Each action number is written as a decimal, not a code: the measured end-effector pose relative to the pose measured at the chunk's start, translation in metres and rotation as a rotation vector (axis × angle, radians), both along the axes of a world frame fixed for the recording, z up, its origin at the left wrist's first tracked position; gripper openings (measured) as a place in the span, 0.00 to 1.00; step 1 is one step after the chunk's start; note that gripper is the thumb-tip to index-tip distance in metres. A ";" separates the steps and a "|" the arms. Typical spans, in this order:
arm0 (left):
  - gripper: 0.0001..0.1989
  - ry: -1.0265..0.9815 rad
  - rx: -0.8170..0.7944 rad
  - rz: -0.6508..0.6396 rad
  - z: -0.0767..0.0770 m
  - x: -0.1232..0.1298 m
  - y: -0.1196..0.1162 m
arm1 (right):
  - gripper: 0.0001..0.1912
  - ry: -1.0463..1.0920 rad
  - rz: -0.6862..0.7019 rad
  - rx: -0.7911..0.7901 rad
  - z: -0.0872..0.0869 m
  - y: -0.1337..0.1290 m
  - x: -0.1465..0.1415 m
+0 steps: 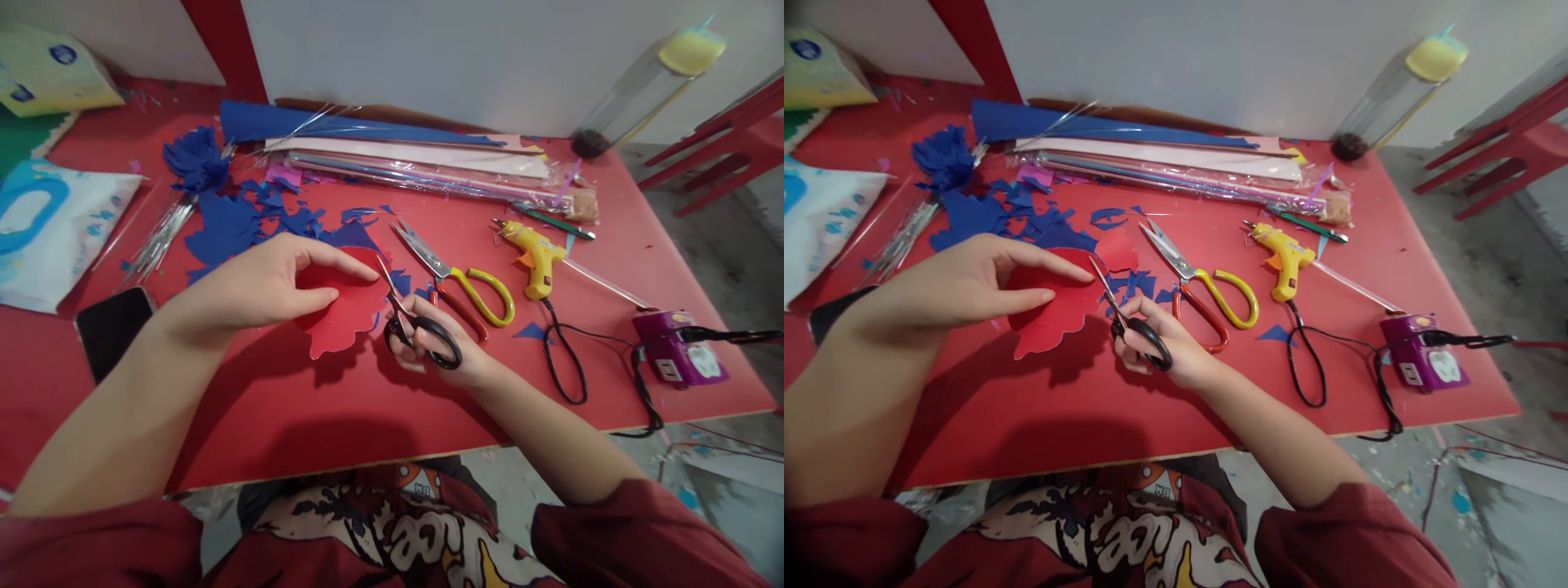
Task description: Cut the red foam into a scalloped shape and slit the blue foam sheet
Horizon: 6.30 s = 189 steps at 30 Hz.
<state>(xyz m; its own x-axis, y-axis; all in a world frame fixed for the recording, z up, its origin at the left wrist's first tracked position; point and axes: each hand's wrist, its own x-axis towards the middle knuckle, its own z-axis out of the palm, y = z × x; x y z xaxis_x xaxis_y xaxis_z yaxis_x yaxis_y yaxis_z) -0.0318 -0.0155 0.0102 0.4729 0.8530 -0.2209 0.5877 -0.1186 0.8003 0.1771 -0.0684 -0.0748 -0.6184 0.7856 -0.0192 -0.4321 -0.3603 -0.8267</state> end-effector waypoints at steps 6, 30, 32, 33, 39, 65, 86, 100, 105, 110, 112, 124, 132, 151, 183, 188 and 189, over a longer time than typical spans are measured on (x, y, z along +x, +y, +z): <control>0.17 -0.237 0.099 0.244 -0.019 0.008 -0.002 | 0.22 -0.095 -0.050 -0.038 0.004 0.001 -0.001; 0.19 -0.300 0.208 0.068 -0.076 0.055 -0.039 | 0.18 -0.407 -0.780 0.050 -0.003 0.014 -0.001; 0.22 -0.321 0.217 0.041 -0.077 0.054 -0.039 | 0.17 -0.425 -0.765 0.069 -0.002 0.015 0.000; 0.25 -0.338 0.228 0.050 -0.078 0.053 -0.039 | 0.17 -0.437 -0.755 0.079 -0.002 0.016 0.001; 0.44 -0.638 -0.164 0.342 -0.085 0.047 -0.041 | 0.15 -0.490 -0.719 0.180 -0.004 0.014 0.000; 0.15 -0.566 -0.150 0.445 -0.101 0.023 -0.028 | 0.28 -0.478 -0.387 -0.059 -0.002 0.019 0.001; 0.14 -0.898 -0.409 0.460 -0.103 0.007 -0.011 | 0.26 -0.295 0.121 -0.118 0.007 0.021 0.022; 0.12 -0.944 -0.502 0.422 -0.099 0.013 -0.020 | 0.25 -0.300 0.125 -0.093 0.002 0.022 0.021; 0.12 -0.991 -0.479 0.463 -0.098 0.018 -0.025 | 0.24 -0.176 0.170 -0.148 -0.002 0.021 0.020; 0.09 -0.988 -0.433 0.441 -0.100 0.020 -0.029 | 0.22 -0.055 0.246 -0.174 -0.003 0.020 0.022; 0.09 -0.985 -0.418 0.452 -0.099 0.021 -0.031 | 0.22 -0.028 0.270 -0.172 -0.004 0.021 0.022; 0.10 -0.853 -0.329 0.527 -0.093 0.025 -0.038 | 0.22 -0.061 0.230 -0.232 -0.002 0.021 0.024; 0.13 -0.828 -0.296 0.479 -0.094 0.021 -0.035 | 0.21 0.025 0.328 -0.229 -0.007 0.023 0.024; 0.17 -0.920 -0.464 0.610 -0.085 0.025 -0.033 | 0.22 0.003 0.263 -0.253 -0.002 0.018 0.014; 0.17 -0.886 -0.486 0.597 -0.083 0.027 -0.033 | 0.20 0.048 0.269 -0.276 -0.005 0.017 0.015; 0.18 -0.957 -0.529 0.639 -0.083 0.030 -0.034 | 0.19 0.055 0.239 -0.276 -0.006 0.014 0.013; 0.18 -0.976 -0.540 0.650 -0.083 0.031 -0.035 | 0.19 0.053 0.227 -0.281 -0.006 0.014 0.011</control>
<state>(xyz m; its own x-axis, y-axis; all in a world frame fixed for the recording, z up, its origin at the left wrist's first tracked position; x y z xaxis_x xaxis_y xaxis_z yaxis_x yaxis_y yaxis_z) -0.0004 -0.0505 -0.0724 0.1672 0.8975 -0.4082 -0.4366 0.4386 0.7855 0.1885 -0.0549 -0.0804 -0.7824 0.5967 -0.1783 -0.3546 -0.6623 -0.6600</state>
